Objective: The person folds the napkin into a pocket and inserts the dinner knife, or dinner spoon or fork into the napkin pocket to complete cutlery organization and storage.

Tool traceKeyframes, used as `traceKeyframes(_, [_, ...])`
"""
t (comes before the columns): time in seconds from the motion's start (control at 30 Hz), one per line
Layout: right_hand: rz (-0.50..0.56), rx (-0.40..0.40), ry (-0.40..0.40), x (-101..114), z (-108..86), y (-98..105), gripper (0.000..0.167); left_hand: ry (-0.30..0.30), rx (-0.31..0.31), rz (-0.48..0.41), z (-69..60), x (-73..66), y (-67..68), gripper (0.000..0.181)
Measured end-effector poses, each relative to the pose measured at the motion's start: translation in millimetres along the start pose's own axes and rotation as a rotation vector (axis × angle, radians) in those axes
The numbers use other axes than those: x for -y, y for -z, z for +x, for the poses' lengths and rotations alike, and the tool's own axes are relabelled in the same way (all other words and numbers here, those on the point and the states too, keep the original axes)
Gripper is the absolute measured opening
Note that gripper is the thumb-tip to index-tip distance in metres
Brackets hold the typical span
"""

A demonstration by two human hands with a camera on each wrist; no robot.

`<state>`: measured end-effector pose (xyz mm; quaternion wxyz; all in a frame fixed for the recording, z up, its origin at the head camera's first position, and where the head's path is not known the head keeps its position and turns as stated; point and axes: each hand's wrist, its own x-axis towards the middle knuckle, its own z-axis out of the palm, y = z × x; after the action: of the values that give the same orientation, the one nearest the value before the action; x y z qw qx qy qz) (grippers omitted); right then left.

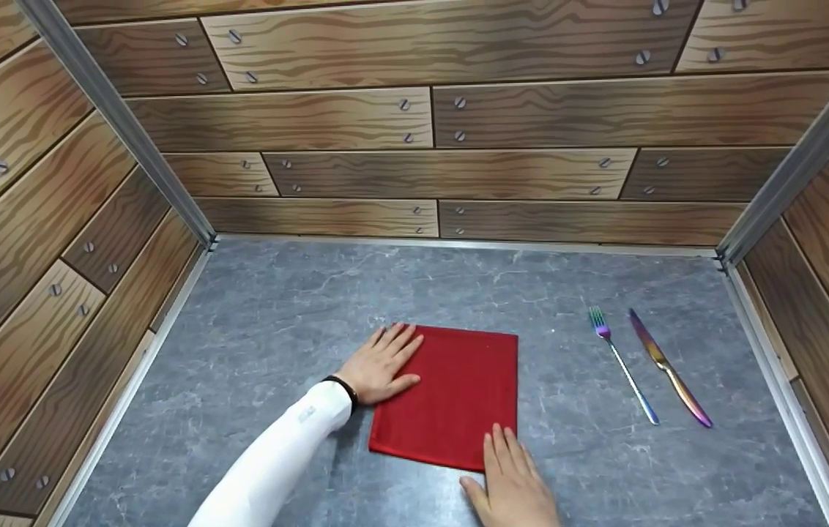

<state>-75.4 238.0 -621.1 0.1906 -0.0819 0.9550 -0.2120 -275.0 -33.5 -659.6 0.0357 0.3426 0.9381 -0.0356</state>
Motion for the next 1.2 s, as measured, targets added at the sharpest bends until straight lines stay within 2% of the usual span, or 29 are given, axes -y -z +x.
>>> traceKeyframes(0.17, [0.006, 0.061, -0.030, -1, -8.1, -10, 0.093, 0.008, -0.022, 0.002, 0.4, 0.9, -2.1, 0.078])
traceKeyframes(0.3, [0.010, 0.084, -0.041, -3, -7.9, -19, 0.100, 0.033, -0.005, 0.008, -1.6, 4.6, -1.6, 0.078])
traceKeyframes(0.43, [0.009, 0.090, -0.049, -5, -7.1, -23, 0.106, 0.029, 0.024, -0.006, -1.7, 5.5, 0.1, 0.078])
traceKeyframes(0.7, [0.027, 0.018, -0.002, -12, -9.1, -31, 0.102, 0.025, 0.000, 0.017, -1.5, 4.5, -0.5, 0.077])
traceKeyframes(0.87, [0.044, -0.045, 0.021, -14, -7.4, -29, 0.097, 0.022, 0.014, 0.016, 5.3, 6.5, 3.6, 0.077])
traceKeyframes(1.1, [0.070, -0.001, -0.037, -11, -4.1, -25, 0.100, 0.023, -0.002, 0.042, 4.0, 6.1, 0.0, 0.077])
traceKeyframes(1.2, [0.026, -0.044, -0.019, -9, -5.6, -25, 0.097, 0.025, 0.008, 0.042, 4.0, 7.0, -0.5, 0.077])
